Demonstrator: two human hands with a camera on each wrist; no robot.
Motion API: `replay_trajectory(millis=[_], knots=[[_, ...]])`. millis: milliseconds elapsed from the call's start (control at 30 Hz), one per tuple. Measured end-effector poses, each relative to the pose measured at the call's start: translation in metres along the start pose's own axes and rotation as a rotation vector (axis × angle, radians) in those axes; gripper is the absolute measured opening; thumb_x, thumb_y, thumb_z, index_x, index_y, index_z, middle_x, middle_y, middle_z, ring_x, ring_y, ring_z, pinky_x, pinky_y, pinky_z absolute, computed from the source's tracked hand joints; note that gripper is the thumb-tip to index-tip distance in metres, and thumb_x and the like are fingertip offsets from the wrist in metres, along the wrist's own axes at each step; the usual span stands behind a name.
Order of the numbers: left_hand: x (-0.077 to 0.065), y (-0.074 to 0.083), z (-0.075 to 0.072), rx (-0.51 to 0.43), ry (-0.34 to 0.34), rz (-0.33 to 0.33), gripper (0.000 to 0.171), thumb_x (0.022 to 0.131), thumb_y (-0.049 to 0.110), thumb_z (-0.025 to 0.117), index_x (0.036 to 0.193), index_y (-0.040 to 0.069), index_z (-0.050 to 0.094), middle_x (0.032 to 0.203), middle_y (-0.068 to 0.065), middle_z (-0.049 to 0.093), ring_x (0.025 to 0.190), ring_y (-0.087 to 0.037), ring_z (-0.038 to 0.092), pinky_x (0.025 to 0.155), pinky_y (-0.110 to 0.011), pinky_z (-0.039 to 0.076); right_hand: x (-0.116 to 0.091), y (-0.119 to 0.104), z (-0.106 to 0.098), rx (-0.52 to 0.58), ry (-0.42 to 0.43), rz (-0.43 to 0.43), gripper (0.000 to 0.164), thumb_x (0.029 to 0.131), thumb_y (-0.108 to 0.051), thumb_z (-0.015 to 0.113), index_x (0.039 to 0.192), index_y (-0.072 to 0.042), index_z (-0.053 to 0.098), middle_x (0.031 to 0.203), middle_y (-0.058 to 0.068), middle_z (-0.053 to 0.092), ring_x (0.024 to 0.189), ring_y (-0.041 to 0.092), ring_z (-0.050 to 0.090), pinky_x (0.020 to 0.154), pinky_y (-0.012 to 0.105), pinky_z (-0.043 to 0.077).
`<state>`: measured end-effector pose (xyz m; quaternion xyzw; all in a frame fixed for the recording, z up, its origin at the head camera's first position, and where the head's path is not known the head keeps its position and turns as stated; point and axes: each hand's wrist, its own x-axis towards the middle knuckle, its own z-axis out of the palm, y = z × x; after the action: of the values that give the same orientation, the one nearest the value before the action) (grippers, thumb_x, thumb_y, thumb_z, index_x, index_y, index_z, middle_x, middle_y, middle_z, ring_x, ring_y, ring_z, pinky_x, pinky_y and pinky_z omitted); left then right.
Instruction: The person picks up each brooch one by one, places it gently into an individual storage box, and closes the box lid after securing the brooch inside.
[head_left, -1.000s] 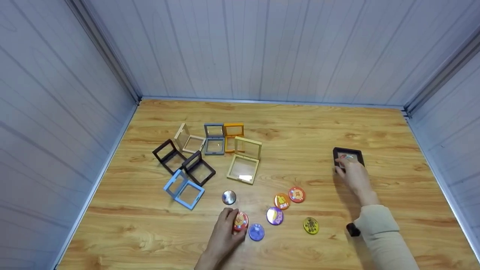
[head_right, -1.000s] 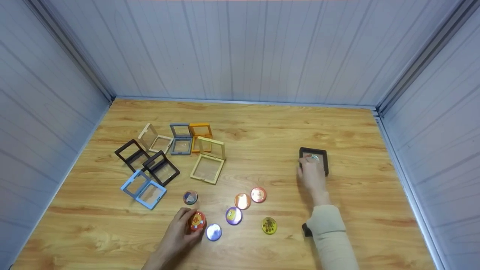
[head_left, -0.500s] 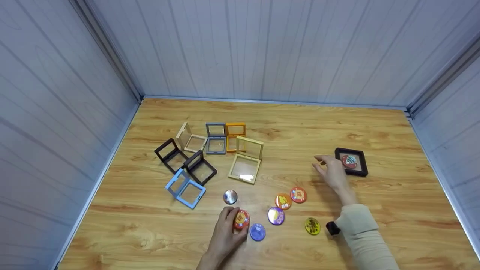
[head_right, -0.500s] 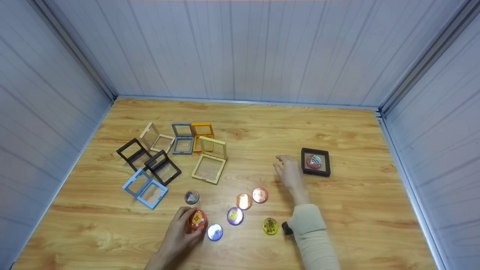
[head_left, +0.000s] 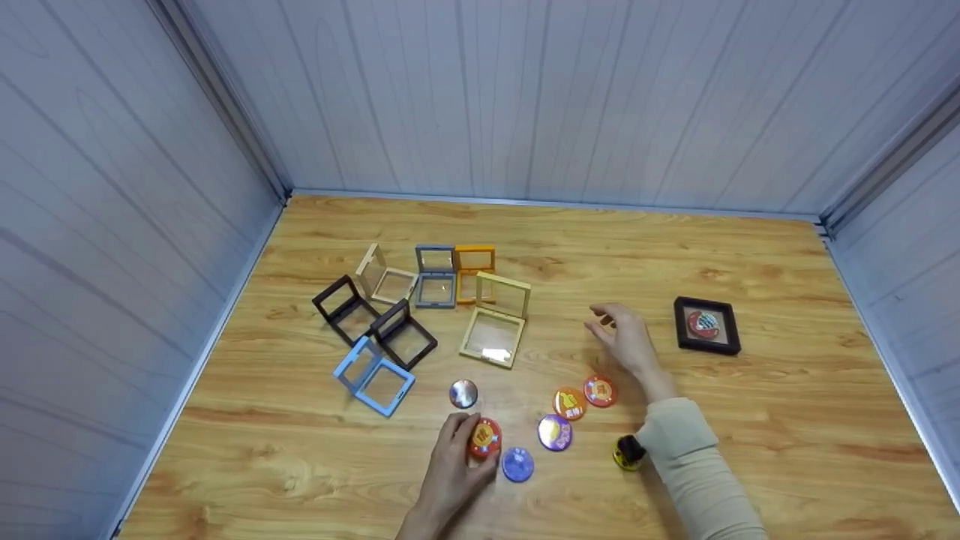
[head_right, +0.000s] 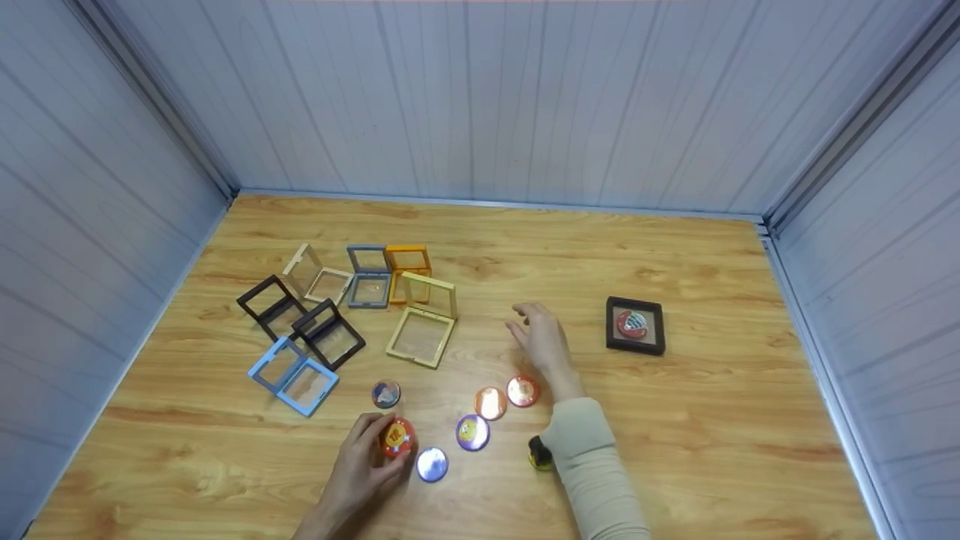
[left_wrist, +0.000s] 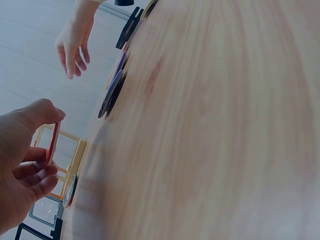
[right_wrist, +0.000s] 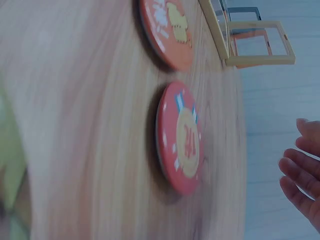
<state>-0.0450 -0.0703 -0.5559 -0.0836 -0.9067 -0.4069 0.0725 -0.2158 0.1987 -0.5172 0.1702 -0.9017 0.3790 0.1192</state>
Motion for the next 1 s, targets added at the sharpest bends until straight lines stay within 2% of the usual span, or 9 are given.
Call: replay_trajectory(millis=[300,367,600,700,900,1000], knots=[[0.000,0.003,0.000,-0.022,-0.028,-0.047,0.053,0.072,0.021,0.071,0.115,-0.004,0.052,0.107,-0.006,0.044,0.097,-0.018,0.048,0.085,-0.035,0.044,0.013,-0.011,0.011,0.017,-0.047,-0.001,0.028,0.080,-0.010,0.065,0.103,0.005,0.060,0.091,0.018,0.060,0.080,0.027,0.057,0.070,0.040,0.048],[-0.001,0.002,0.001,-0.016,-0.019,-0.038,0.053,0.072,0.020,0.071,0.114,-0.004,0.052,0.106,-0.005,0.044,0.096,-0.018,0.049,0.085,-0.035,0.044,0.017,-0.013,0.013,0.029,-0.060,0.000,0.029,0.080,-0.011,0.064,0.104,0.005,0.060,0.092,0.019,0.060,0.080,0.027,0.057,0.071,0.040,0.048],[-0.004,-0.001,0.005,-0.029,0.059,0.068,0.051,0.068,0.014,0.073,0.110,-0.007,0.053,0.102,-0.006,0.045,0.091,-0.016,0.050,0.079,-0.032,0.046,0.027,-0.023,0.021,0.045,-0.089,0.000,0.030,0.081,-0.010,0.064,0.106,0.006,0.059,0.093,0.019,0.060,0.081,0.027,0.057,0.072,0.039,0.048],[-0.005,0.000,0.004,-0.027,0.043,0.049,0.052,0.069,0.016,0.073,0.112,-0.007,0.053,0.103,-0.005,0.044,0.091,-0.015,0.050,0.080,-0.031,0.046,0.031,-0.027,0.025,0.044,-0.089,-0.009,0.030,0.080,-0.010,0.064,0.105,0.005,0.059,0.092,0.020,0.061,0.080,0.028,0.058,0.071,0.039,0.048],[-0.005,0.002,0.002,-0.040,-0.022,-0.030,0.054,0.071,0.019,0.071,0.116,-0.005,0.051,0.105,-0.005,0.044,0.095,-0.016,0.049,0.084,-0.033,0.045,0.040,-0.033,0.031,0.030,-0.091,-0.012,0.029,0.080,-0.010,0.064,0.105,0.005,0.059,0.093,0.018,0.061,0.080,0.027,0.058,0.070,0.040,0.048],[-0.005,0.002,0.002,-0.042,-0.032,-0.042,0.055,0.071,0.018,0.071,0.116,-0.006,0.051,0.105,-0.006,0.044,0.095,-0.017,0.049,0.085,-0.033,0.044,0.044,-0.037,0.034,0.034,-0.106,-0.007,0.030,0.080,-0.010,0.064,0.106,0.005,0.058,0.093,0.018,0.061,0.081,0.028,0.058,0.071,0.040,0.048]])
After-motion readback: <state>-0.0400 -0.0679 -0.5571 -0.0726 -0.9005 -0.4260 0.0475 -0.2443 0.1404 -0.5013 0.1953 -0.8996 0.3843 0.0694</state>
